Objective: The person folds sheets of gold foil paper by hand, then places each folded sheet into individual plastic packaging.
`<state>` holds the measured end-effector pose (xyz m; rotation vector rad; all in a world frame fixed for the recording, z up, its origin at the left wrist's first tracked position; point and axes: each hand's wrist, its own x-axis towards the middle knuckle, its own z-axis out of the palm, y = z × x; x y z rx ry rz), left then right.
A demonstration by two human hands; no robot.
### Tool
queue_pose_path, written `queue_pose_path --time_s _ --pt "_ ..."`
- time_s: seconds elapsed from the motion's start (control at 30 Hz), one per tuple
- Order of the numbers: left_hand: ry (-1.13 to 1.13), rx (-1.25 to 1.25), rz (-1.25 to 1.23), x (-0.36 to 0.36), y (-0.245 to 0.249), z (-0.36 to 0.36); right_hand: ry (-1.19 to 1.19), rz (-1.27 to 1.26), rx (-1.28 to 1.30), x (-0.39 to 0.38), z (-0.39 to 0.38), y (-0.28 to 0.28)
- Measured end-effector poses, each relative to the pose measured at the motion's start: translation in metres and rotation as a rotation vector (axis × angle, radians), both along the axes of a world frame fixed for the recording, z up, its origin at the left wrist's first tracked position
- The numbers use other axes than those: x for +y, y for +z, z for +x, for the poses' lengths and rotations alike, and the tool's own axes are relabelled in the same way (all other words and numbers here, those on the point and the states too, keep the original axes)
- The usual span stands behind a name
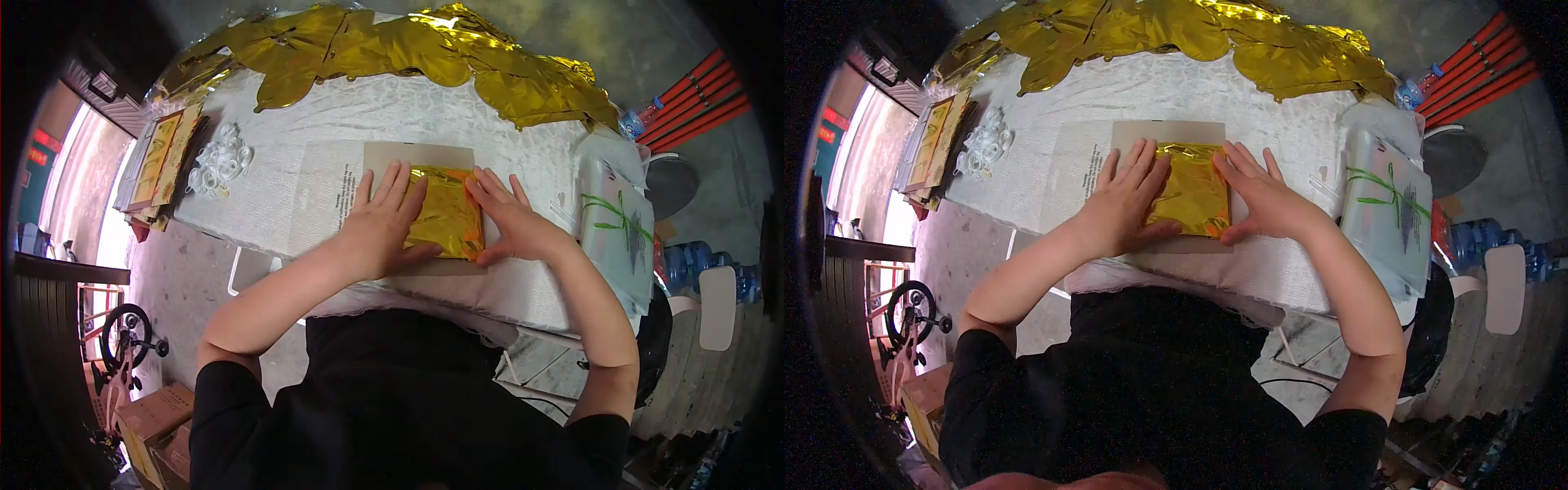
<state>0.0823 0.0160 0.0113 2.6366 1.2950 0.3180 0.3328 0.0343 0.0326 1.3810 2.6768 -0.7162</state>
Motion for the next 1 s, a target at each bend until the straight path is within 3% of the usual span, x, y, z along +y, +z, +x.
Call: queue_pose_path --time_s 0.77,0.83,1.0 --pt "-0.021 0.006 0.022 0.007 -0.003 0.000 0.092 0.074 -0.045 0.009 -0.063 -0.016" --pt "-0.023 -0.001 0.015 0.009 -0.002 -0.003 0.110 0.206 -0.098 0.013 -0.071 -0.029" --pt "-0.110 -0.049 0.053 0.013 -0.005 -0.013 0.039 0.082 0.023 0.006 -0.081 -0.014"
